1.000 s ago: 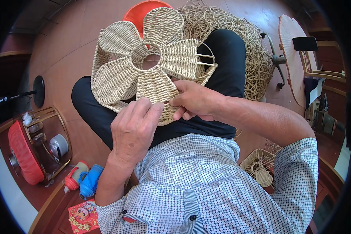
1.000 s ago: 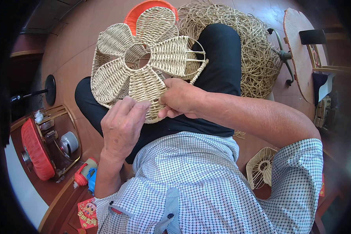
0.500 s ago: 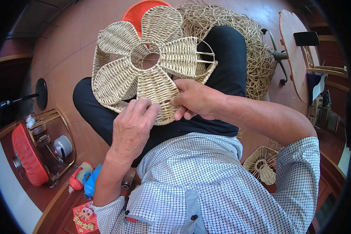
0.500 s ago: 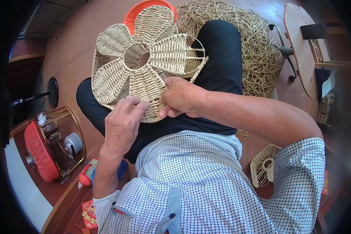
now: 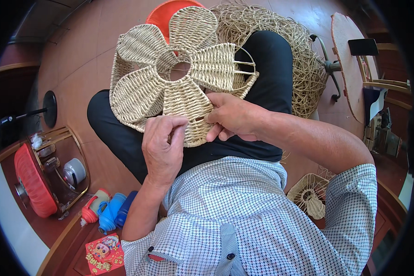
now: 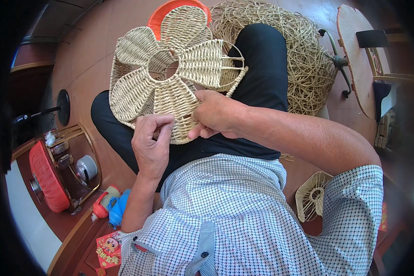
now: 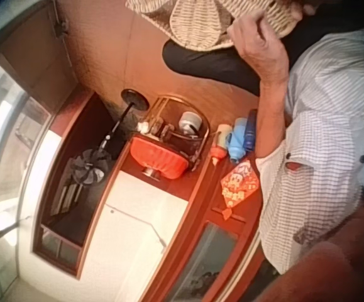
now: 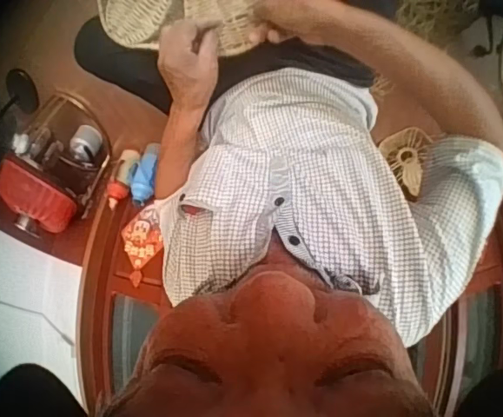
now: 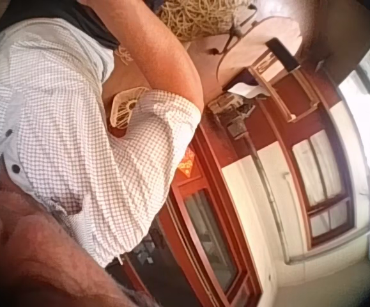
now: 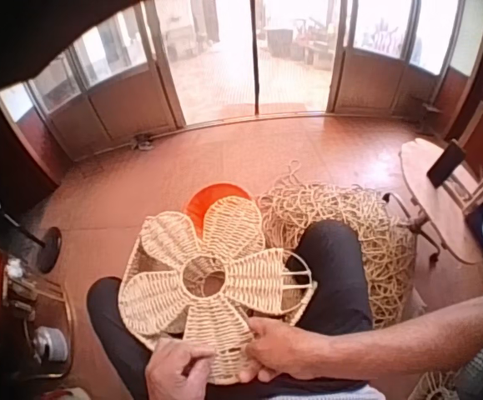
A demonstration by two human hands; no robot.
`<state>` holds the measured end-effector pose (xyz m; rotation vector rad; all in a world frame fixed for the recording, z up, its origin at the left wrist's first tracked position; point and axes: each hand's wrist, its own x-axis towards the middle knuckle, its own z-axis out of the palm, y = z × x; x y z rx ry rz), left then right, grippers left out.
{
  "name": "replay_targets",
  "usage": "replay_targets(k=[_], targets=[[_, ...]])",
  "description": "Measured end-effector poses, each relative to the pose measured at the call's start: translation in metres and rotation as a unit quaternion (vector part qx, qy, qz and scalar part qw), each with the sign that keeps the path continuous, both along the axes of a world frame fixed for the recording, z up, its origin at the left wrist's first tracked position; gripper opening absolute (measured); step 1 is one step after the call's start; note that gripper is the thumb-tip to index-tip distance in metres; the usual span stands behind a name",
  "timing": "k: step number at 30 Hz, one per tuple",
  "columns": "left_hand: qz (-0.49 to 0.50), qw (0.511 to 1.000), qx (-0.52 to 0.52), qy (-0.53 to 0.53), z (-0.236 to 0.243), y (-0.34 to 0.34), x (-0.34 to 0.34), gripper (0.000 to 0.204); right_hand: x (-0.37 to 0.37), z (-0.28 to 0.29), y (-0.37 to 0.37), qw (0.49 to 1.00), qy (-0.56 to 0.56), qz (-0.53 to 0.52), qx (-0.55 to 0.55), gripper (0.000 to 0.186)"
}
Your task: Weaving a flower-shaped decorative object using straw or reed strands.
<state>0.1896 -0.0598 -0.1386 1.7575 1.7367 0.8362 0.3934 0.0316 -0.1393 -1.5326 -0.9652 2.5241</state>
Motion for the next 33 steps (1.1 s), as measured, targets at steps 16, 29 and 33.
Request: replay_targets(k=[16, 29, 33], targets=[[0.033, 0.999, 0.037, 0.009, -0.004, -0.007, 0.01, 0.021, 0.0, -0.004, -0.002, 1.0, -0.006, -0.025, -0.01, 0.04], [-0.021, 0.996, 0.051, 0.071, 0.001, 0.001, 0.007, 0.026, -0.002, 0.005, -0.005, 0.998, 0.012, -0.054, 0.024, 0.055], [-0.036, 0.992, 0.069, 0.097, 0.006, 0.006, 0.008, 0.025, 0.001, 0.006, -0.004, 0.999, 0.02, -0.045, 0.021, 0.063]])
